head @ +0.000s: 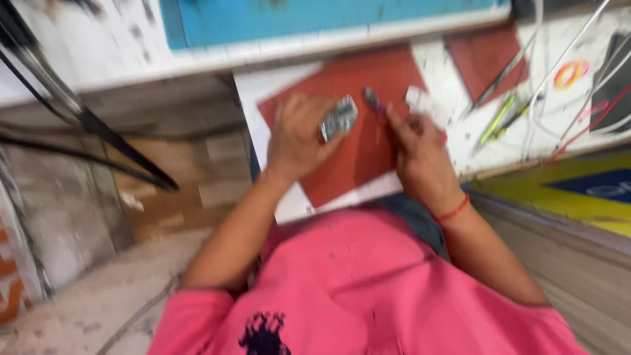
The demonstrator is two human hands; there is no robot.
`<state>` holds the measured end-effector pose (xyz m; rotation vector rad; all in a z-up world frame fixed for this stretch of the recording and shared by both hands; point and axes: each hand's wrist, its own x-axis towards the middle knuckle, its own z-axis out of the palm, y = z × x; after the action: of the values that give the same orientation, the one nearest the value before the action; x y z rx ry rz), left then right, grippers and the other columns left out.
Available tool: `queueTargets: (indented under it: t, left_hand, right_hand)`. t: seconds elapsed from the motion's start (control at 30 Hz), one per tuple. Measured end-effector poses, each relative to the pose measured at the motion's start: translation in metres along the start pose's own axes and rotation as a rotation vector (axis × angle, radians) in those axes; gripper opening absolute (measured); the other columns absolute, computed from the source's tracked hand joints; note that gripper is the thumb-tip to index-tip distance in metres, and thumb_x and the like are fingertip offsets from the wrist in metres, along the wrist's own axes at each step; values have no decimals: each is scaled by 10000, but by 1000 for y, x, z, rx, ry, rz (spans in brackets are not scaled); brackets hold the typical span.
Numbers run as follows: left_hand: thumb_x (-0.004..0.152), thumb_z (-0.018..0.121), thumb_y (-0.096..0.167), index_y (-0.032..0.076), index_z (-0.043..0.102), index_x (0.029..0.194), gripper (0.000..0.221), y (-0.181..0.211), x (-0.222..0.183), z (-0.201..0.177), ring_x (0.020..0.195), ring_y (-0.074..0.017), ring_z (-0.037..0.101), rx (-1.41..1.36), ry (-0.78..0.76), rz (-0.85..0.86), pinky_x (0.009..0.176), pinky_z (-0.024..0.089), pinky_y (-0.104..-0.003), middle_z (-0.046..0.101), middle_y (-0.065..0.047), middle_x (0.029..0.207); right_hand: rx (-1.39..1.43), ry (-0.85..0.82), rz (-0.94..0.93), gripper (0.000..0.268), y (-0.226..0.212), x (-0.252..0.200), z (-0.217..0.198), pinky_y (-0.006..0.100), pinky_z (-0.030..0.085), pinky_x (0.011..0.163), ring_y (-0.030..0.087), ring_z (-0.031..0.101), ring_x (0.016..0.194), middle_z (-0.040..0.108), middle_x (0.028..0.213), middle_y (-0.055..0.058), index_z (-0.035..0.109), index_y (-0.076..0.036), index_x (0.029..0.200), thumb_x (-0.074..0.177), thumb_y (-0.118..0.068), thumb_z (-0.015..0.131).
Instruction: The person uses a small tool to scrape and clean a circuit board placed on a red mat. They then use a hot air gun to apply heat to the board, likely for desoldering or reflowing components.
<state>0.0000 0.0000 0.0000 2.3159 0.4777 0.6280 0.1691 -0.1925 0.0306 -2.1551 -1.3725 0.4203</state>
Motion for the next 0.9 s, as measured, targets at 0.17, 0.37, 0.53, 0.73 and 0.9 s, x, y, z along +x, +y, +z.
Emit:
queueTargets:
  t: [0.17, 0.37, 0.53, 0.73, 0.9]
  left_hand:
    - [814, 889, 327, 58, 677, 1280, 579, 20, 6, -22, 1174, -307, 595, 62, 19, 10, 1027, 463, -447, 642, -81, 1287]
    - [766, 874, 398, 81, 715, 1129, 507, 27, -4, -44, 1106, -300, 541, 302, 18, 23, 974, 416, -488, 629, -68, 1166]
    - [795, 873, 426, 80, 715, 1135, 510, 14, 8, -32, 1114, -277, 543, 288, -18, 123, 973, 412, -476, 618, -60, 1161]
    - [753, 870, 411, 68, 721, 1145, 542, 23, 33, -16, 1102, -290, 556, 249, 22, 122, 913, 436, -461, 623, -66, 1132]
    - [718, 873, 341, 80, 720, 1091, 480, 21, 17, -19, 1102, -301, 547, 245, 56, 33, 918, 455, -469, 612, -85, 1127]
  right_hand:
    - [-30, -67, 8, 627, -37, 3, -4, 442, 544, 749, 370, 660, 885, 594, 1103, 195, 600, -147, 1447, 858, 67, 577]
    - [-24, -83, -41, 508, -35, 6, -4, 436, 544, 763, 349, 666, 876, 599, 1093, 182, 620, -125, 1417, 930, 17, 595]
    - [83, 38, 2, 495, -25, 10, -15, 417, 553, 789, 322, 668, 863, 587, 1067, 167, 609, -112, 1421, 949, 20, 537]
    - [-42, -50, 75, 524, -35, 8, -11, 463, 533, 728, 379, 666, 854, 611, 1068, 165, 628, -175, 1401, 918, 15, 554]
    - [-74, -61, 4, 587, -25, 6, -5, 480, 546, 730, 394, 667, 822, 604, 1088, 186, 621, -182, 1413, 879, 35, 513]
